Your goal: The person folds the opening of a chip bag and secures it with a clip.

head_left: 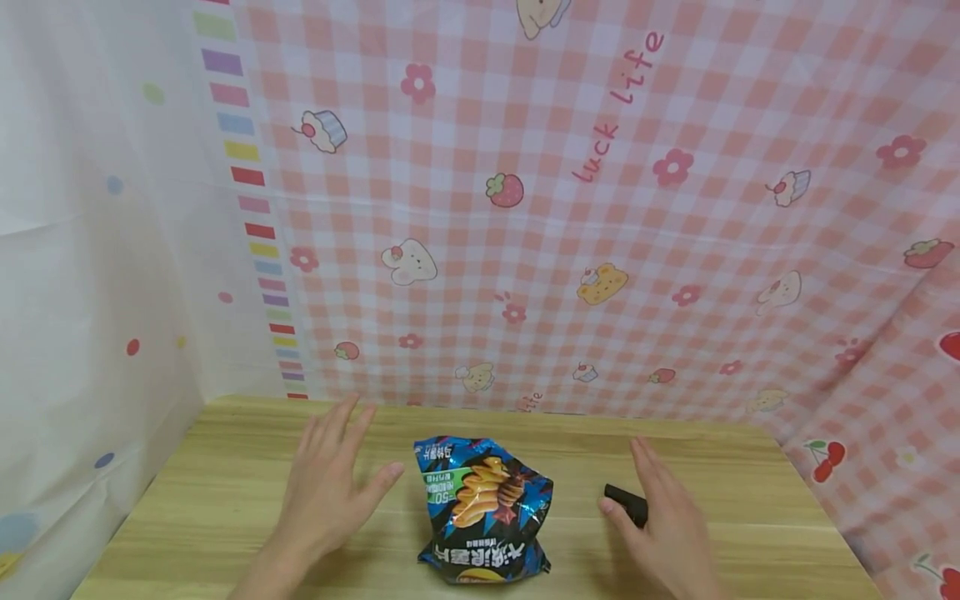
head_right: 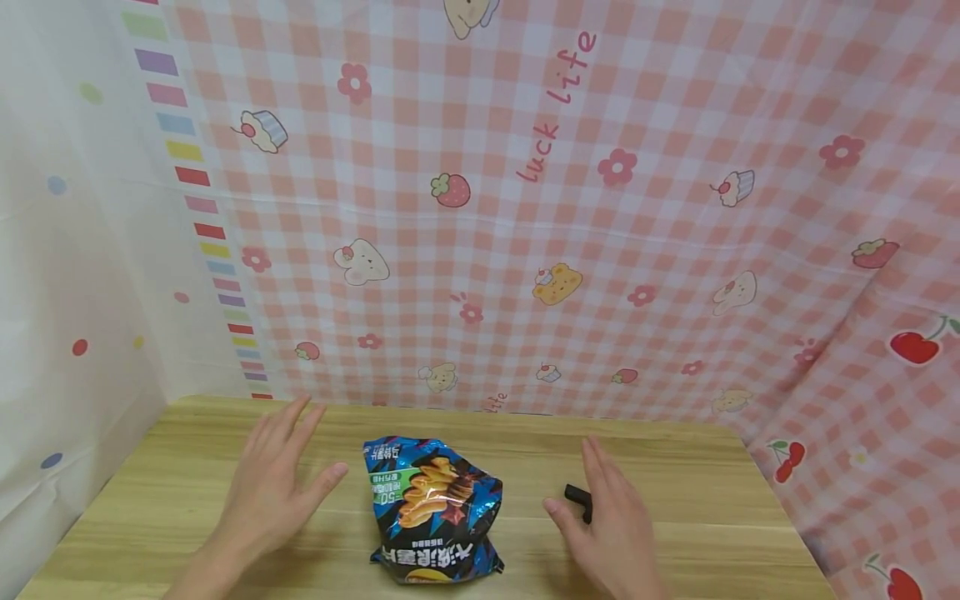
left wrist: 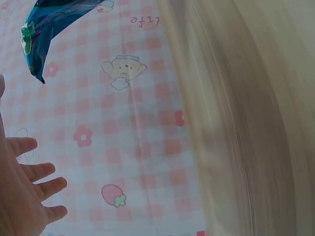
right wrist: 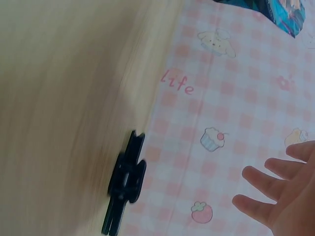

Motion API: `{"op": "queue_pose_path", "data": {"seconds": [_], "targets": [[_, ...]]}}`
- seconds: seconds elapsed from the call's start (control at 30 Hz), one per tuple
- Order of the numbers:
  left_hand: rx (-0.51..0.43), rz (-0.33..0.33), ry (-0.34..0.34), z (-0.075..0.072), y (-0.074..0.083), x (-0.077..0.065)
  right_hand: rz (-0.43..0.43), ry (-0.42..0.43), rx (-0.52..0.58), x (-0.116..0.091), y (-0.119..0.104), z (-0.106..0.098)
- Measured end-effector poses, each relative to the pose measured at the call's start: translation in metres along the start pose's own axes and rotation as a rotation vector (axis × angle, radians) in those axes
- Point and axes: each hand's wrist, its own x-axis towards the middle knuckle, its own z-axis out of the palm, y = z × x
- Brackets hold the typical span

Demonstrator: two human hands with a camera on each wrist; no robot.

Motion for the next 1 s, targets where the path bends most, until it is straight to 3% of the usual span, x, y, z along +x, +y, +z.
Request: {"op": "queue_pose_path", "data": {"seconds": [0.43, 0.73, 1.0], "targets": [[-0.076, -0.004, -0.027, 0.009, 0.016, 0.007, 0.028, -0.002, 0.059, 0.001, -0.020, 0.014], [-0.113, 0.004, -0.005, 0.015, 0.027, 0.014, 0.122, -0.008, 0.219, 0.005, -0.037, 0.019], [-0.135, -0.033, -0.047, 0.018, 0.040, 0.019, 0.163, 0.001, 0.305, 0.009, -0.049, 0.024]]}}
